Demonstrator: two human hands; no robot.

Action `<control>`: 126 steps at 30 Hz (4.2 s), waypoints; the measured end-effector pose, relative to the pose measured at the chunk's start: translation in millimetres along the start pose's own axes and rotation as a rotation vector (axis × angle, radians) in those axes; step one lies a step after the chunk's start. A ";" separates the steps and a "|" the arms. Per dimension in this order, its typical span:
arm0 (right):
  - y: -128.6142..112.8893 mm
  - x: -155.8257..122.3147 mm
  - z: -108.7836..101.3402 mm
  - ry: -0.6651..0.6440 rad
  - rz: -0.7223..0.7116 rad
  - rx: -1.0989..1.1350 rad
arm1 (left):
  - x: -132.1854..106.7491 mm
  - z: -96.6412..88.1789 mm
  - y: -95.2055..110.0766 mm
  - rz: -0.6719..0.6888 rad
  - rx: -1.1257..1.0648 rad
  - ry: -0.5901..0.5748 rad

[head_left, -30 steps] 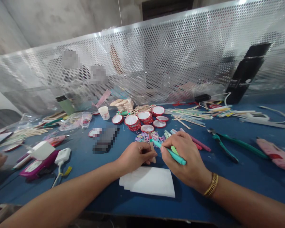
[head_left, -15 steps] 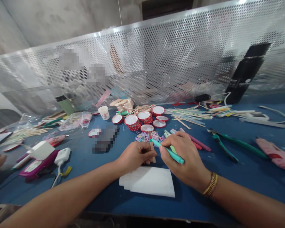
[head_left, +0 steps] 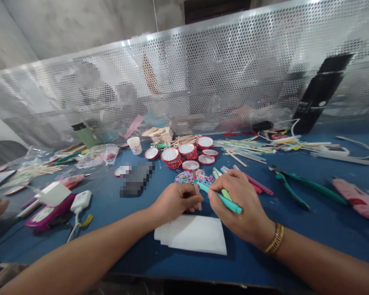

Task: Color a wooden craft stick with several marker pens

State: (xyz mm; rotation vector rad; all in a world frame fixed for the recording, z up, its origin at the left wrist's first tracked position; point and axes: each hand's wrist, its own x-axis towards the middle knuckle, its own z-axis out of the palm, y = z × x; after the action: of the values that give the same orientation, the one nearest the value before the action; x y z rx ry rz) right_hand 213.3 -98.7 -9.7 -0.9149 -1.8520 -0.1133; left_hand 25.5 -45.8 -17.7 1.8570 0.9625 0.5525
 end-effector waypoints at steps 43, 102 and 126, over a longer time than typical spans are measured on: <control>1.1 0.4 -1.1 -0.003 0.032 -0.053 | 0.3 -0.6 -0.9 0.003 0.006 -0.002; 0.8 -0.8 1.3 -0.012 -0.034 -0.002 | -0.4 0.3 1.3 0.008 0.005 0.000; 1.0 -1.0 0.0 -0.002 -0.029 -0.011 | 0.1 -0.6 0.2 0.007 0.019 0.004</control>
State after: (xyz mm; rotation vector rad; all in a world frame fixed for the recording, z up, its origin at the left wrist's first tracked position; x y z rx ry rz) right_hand 214.1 -98.5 -10.8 -0.8964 -1.8685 -0.1405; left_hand 25.2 -45.4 -17.3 1.8773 0.9675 0.5538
